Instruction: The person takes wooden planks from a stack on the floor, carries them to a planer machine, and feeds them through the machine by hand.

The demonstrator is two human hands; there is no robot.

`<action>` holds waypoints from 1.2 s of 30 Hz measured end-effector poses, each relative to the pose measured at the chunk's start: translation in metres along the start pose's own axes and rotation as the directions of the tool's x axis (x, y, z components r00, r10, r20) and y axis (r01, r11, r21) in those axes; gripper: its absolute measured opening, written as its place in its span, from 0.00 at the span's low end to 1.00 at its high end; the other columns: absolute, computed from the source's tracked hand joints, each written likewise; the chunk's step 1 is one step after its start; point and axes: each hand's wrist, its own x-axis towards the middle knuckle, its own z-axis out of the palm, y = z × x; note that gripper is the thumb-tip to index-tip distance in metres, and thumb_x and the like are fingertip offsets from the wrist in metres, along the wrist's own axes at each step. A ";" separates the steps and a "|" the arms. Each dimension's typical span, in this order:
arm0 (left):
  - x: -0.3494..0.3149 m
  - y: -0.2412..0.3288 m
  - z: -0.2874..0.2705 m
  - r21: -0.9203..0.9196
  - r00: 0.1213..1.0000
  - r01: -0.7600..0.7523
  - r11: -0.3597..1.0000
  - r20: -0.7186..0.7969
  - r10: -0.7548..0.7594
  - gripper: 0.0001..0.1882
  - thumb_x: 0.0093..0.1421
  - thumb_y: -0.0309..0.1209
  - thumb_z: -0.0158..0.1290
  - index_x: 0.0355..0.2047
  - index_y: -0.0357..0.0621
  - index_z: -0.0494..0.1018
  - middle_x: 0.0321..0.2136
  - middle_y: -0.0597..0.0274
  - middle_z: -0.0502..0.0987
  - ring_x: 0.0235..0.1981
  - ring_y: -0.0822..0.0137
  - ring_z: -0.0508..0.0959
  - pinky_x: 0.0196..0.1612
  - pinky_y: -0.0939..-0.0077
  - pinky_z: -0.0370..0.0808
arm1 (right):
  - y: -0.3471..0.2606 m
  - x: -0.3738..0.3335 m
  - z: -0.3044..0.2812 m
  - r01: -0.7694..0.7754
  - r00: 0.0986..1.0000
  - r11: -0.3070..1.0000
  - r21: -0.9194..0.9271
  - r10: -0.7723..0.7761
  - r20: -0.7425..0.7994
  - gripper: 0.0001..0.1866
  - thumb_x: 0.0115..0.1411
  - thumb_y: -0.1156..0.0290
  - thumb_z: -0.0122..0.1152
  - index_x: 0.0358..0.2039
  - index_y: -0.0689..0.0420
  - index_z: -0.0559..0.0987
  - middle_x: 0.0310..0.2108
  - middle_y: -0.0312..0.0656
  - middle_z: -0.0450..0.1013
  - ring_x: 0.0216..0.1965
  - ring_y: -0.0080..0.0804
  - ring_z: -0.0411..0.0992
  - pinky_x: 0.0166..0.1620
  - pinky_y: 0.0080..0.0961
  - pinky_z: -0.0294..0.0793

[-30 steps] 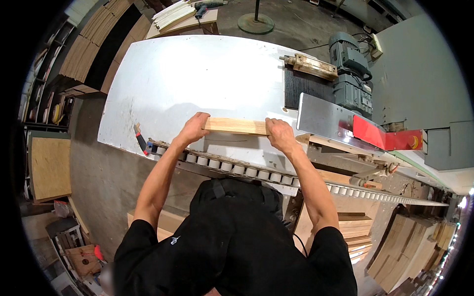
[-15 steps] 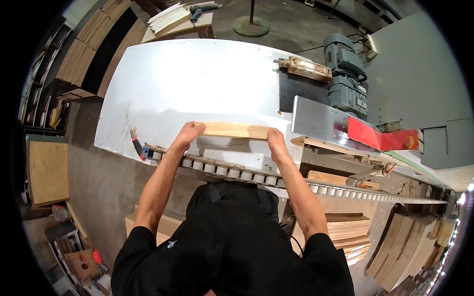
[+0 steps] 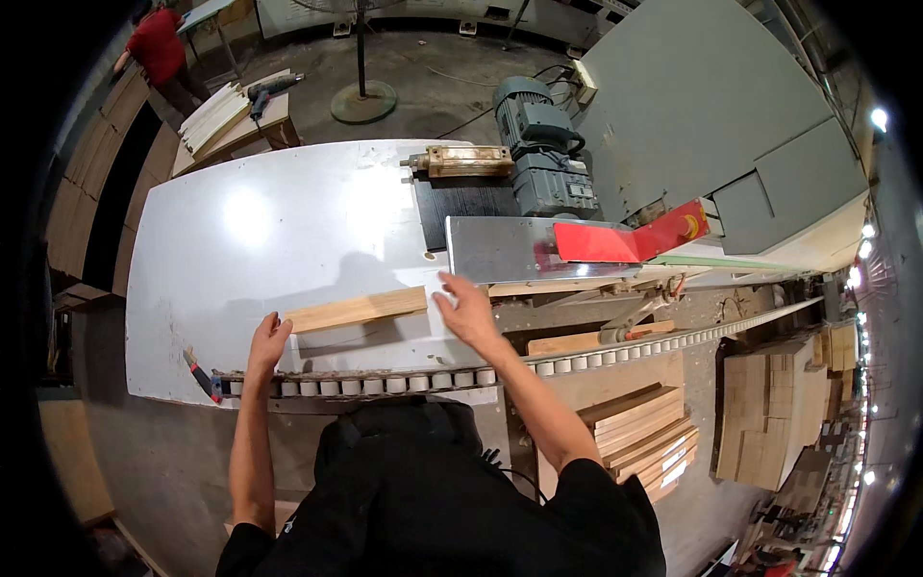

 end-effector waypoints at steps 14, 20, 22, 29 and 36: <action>-0.053 0.025 0.007 0.496 0.955 -0.130 0.859 -0.170 0.242 0.25 0.59 0.40 0.59 0.52 0.35 0.73 0.43 0.41 0.79 0.44 0.43 0.79 0.47 0.55 0.75 | 0.060 0.056 -0.152 0.062 0.874 0.765 -0.641 -0.352 -0.335 0.20 0.55 0.72 0.60 0.49 0.63 0.76 0.45 0.55 0.74 0.46 0.53 0.73 0.50 0.43 0.72; -0.047 0.018 0.006 0.402 0.961 -0.138 0.905 -0.165 0.220 0.24 0.59 0.41 0.59 0.51 0.38 0.74 0.41 0.43 0.80 0.41 0.47 0.81 0.44 0.57 0.76 | 0.100 0.061 -0.156 -0.026 0.897 0.653 -0.757 -0.319 -0.306 0.25 0.55 0.72 0.57 0.55 0.64 0.72 0.54 0.56 0.70 0.56 0.55 0.68 0.60 0.44 0.66; -0.048 0.018 0.005 0.383 0.961 -0.146 0.912 -0.165 0.223 0.24 0.59 0.41 0.59 0.51 0.38 0.75 0.41 0.43 0.80 0.40 0.47 0.81 0.43 0.57 0.76 | 0.102 0.059 -0.153 -0.029 0.890 0.638 -0.770 -0.335 -0.311 0.26 0.55 0.73 0.56 0.56 0.65 0.71 0.55 0.56 0.70 0.57 0.54 0.67 0.61 0.45 0.65; -0.049 0.023 0.004 0.419 0.963 -0.155 0.895 -0.137 0.231 0.24 0.59 0.42 0.58 0.51 0.38 0.74 0.40 0.43 0.80 0.40 0.46 0.81 0.43 0.56 0.76 | 0.096 0.057 -0.149 -0.050 0.903 0.631 -0.774 -0.302 -0.305 0.26 0.56 0.74 0.53 0.57 0.66 0.70 0.56 0.56 0.69 0.57 0.54 0.66 0.60 0.45 0.65; -0.049 0.021 0.005 0.397 0.955 -0.169 0.902 -0.159 0.249 0.24 0.59 0.41 0.58 0.51 0.37 0.74 0.41 0.43 0.80 0.40 0.46 0.80 0.44 0.57 0.76 | 0.097 0.059 -0.149 -0.030 0.892 0.601 -0.799 -0.343 -0.293 0.25 0.57 0.76 0.51 0.57 0.67 0.70 0.54 0.59 0.70 0.55 0.56 0.68 0.59 0.45 0.66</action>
